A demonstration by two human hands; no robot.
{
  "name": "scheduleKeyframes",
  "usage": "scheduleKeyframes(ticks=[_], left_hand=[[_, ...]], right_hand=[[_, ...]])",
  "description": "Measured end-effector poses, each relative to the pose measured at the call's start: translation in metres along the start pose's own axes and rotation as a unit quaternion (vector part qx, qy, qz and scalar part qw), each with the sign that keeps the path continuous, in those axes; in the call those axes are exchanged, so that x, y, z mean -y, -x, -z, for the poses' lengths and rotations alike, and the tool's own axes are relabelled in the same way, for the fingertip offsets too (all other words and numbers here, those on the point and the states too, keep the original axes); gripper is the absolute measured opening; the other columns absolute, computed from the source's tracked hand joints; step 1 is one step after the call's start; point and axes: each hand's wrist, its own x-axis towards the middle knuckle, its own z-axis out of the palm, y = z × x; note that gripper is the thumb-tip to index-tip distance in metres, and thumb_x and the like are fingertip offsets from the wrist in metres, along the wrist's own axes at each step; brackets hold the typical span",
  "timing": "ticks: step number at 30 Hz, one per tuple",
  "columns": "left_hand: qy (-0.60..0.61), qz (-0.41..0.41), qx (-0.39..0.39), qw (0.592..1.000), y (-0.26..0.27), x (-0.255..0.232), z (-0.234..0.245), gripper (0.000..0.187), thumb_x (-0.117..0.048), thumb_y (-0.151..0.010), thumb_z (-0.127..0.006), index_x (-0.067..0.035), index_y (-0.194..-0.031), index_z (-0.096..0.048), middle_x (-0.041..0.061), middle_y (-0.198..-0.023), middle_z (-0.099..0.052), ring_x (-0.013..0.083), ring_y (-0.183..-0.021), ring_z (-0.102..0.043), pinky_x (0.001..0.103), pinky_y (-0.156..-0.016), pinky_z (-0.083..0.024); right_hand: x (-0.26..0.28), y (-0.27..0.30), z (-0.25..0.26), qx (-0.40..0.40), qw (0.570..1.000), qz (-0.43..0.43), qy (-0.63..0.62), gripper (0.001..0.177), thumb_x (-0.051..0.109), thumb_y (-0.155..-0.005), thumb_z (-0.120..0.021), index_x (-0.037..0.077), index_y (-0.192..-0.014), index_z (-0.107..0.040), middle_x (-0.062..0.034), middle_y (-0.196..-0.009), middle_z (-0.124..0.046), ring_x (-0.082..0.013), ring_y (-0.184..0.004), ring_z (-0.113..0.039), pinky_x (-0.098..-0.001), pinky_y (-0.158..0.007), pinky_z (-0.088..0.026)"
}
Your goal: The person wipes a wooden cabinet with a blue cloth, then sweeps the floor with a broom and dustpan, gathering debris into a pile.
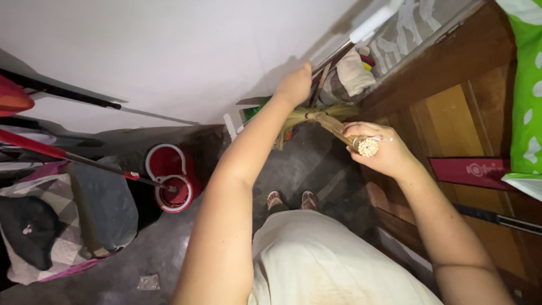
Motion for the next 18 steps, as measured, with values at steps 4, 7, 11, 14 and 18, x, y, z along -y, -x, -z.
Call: scheduleKeyframes(ticks=[4,7,11,14,18], left_hand=[[-0.017,-0.010,0.008,1.000,0.012,0.011,-0.009,0.033,0.003,-0.084,-0.051,0.004,-0.117,-0.049,0.030,-0.101,-0.070,0.0457,-0.096,-0.068,0.053,-0.083,-0.053],[-0.004,0.012,-0.003,1.000,0.013,0.017,-0.005,0.031,0.004,-0.086,-0.049,0.003,-0.117,-0.049,0.030,-0.103,-0.070,0.0449,-0.098,-0.069,0.053,-0.084,-0.054],[0.001,0.037,-0.044,0.998,0.005,0.019,0.005,0.023,0.000,-0.095,-0.047,0.000,-0.118,-0.050,0.029,-0.103,-0.071,0.0447,-0.098,-0.070,0.054,-0.085,-0.054],[0.008,0.048,-0.068,0.996,0.000,0.018,0.006,0.022,-0.002,-0.096,-0.046,0.000,-0.117,-0.049,0.030,-0.102,-0.071,0.0450,-0.097,-0.070,0.055,-0.084,-0.054],[0.037,0.011,-0.112,0.993,0.015,0.026,-0.002,0.022,-0.006,-0.095,-0.050,0.003,-0.115,-0.048,0.031,-0.101,-0.070,0.0475,-0.095,-0.069,0.056,-0.083,-0.053]], right_hand=[[0.008,0.002,0.004,0.008,1.000,-0.006,-0.007,0.038,0.003,-0.073,-0.079,0.005,-0.109,-0.068,-0.0112,-0.117,-0.072,-0.0272,-0.103,-0.073,-0.0346,-0.090,-0.057],[0.020,0.001,0.010,0.005,1.000,0.001,-0.007,0.037,0.002,-0.073,-0.080,0.004,-0.108,-0.068,-0.0111,-0.116,-0.073,-0.0267,-0.102,-0.073,-0.0341,-0.090,-0.057],[0.040,0.001,0.017,-0.006,1.000,0.006,-0.012,0.035,0.001,-0.074,-0.080,0.004,-0.107,-0.068,-0.0110,-0.114,-0.073,-0.0250,-0.101,-0.074,-0.0330,-0.090,-0.057],[0.052,0.000,0.020,-0.017,1.000,0.011,-0.017,0.033,0.000,-0.075,-0.080,0.003,-0.105,-0.067,-0.0114,-0.114,-0.073,-0.0237,-0.103,-0.073,-0.0321,-0.092,-0.057],[0.059,-0.004,0.016,-0.032,0.996,0.019,-0.086,0.032,-0.003,-0.079,-0.077,0.001,-0.108,-0.065,-0.0126,-0.113,-0.072,-0.0242,-0.112,-0.072,-0.0326,-0.099,-0.055]])
